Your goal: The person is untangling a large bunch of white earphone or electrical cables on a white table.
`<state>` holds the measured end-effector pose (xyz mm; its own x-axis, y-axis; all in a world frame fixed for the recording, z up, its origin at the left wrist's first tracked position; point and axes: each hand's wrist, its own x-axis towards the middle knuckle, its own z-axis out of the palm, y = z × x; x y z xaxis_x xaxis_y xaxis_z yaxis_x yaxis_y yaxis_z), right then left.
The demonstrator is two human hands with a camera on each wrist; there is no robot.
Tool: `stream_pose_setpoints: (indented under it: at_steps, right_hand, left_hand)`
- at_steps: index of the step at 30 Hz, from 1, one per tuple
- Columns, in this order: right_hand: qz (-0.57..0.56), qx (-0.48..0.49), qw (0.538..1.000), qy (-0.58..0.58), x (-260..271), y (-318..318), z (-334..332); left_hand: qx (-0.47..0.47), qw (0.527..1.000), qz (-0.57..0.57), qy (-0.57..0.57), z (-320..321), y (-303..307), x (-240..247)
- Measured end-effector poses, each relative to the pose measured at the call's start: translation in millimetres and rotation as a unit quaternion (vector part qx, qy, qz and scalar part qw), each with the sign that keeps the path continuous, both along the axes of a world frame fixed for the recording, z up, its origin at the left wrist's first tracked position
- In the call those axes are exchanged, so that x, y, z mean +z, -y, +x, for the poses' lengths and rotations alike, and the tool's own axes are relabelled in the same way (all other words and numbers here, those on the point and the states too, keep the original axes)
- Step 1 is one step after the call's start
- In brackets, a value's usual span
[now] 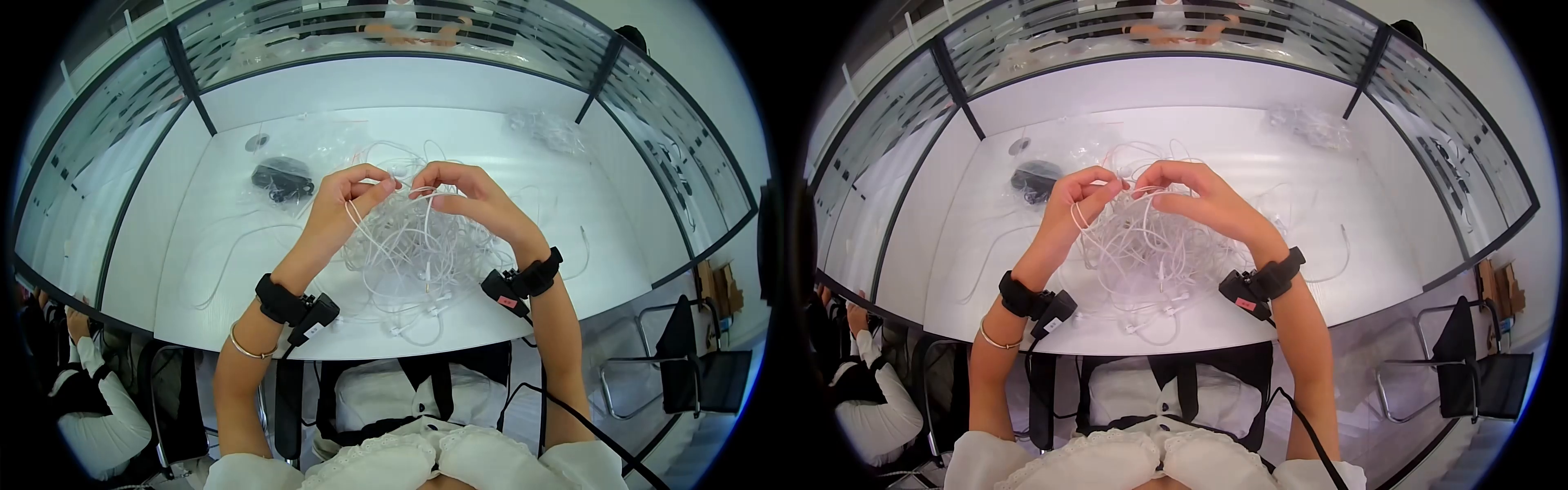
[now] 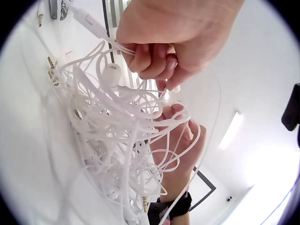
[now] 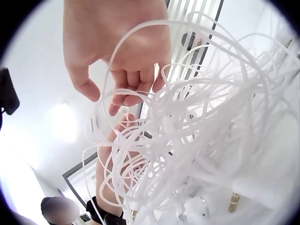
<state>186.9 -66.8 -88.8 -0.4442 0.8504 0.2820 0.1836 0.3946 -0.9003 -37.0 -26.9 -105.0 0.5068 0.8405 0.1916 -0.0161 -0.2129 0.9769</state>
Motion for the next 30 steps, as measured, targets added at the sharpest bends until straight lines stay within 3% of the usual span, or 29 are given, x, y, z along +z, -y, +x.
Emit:
stream_pose_setpoints:
  at_steps: [4,7,19,30]
  right_hand:
    - [-0.050,-0.019,0.998,-0.029,4.9,4.0,-2.5]
    - [0.048,-0.044,0.998,0.017,-1.3,-2.5,-4.8]
    - [0.174,-0.080,0.981,0.019,-6.8,-1.3,-20.2]
    - [0.079,-0.110,0.991,0.002,-10.2,-3.4,-13.8]
  left_hand:
    - [-0.007,1.000,0.008,-0.004,1.5,-0.5,-3.8]
    - [-0.028,0.998,0.044,-0.021,1.0,-3.1,-8.8]
    - [-0.108,0.989,0.077,-0.072,-4.1,6.1,1.4]
    - [-0.097,0.988,0.080,-0.085,-3.5,7.4,1.8]
